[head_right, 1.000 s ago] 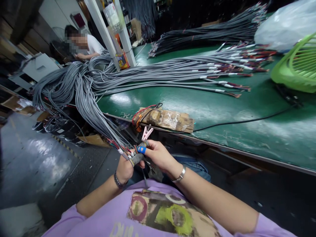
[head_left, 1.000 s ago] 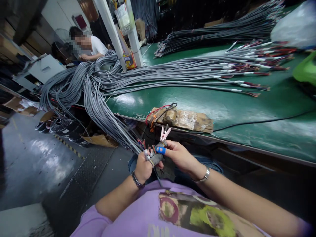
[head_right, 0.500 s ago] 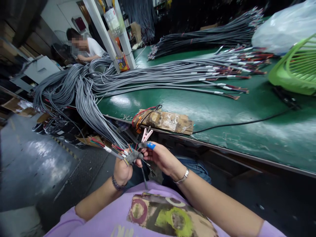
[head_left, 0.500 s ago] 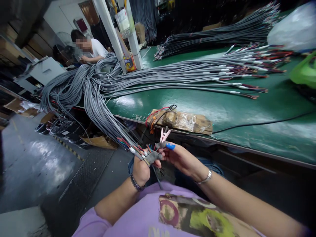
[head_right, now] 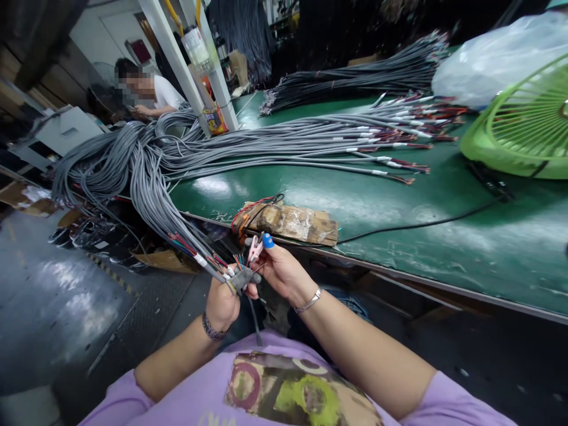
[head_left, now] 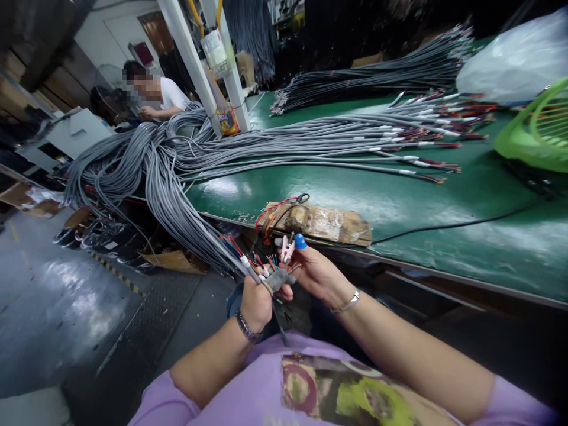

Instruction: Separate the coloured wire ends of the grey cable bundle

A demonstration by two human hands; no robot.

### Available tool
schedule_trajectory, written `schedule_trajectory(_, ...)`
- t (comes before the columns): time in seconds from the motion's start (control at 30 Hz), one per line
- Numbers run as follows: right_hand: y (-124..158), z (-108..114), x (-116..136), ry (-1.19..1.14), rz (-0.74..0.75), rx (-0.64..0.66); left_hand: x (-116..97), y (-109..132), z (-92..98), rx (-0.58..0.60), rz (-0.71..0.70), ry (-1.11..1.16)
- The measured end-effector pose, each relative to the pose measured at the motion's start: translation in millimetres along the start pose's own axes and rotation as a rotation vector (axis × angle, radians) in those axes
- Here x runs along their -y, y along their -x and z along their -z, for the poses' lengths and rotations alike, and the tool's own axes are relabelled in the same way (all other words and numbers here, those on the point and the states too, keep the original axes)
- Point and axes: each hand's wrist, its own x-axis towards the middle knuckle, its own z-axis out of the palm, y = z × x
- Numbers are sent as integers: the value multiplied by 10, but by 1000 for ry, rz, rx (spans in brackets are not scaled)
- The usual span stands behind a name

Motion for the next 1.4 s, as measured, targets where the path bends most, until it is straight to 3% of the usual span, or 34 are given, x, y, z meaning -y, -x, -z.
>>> schedule_trajectory(0.2,-35,-13,-23,-10,37,-78,33,-9,26,14,18,-55)
schedule_trajectory(0.43,22,19,-7,8,-2,-79,7,48,50,39,-27,-74)
schedule_trajectory(0.6,191,89,30,140,-109,41,22,96,95,45,-36,-98)
schedule_trajectory(0.73,318,67,20,363,-51,123,63,101,125,59,-56,-135)
schedule_trajectory(0.9,352,5,-9,528,75,52,70,103,127,55,-62,-141)
schedule_trajectory(1.13,345,55,-75,567,109,-119,96,99,144,-47,-92,-104)
schedule_trajectory(1.3,347,41,-69,452,57,-124,106,89,151,-52,-79,-96)
schedule_trajectory(1.4,350,-43,-63,404,23,-53,108,90,152,-34,-71,-134)
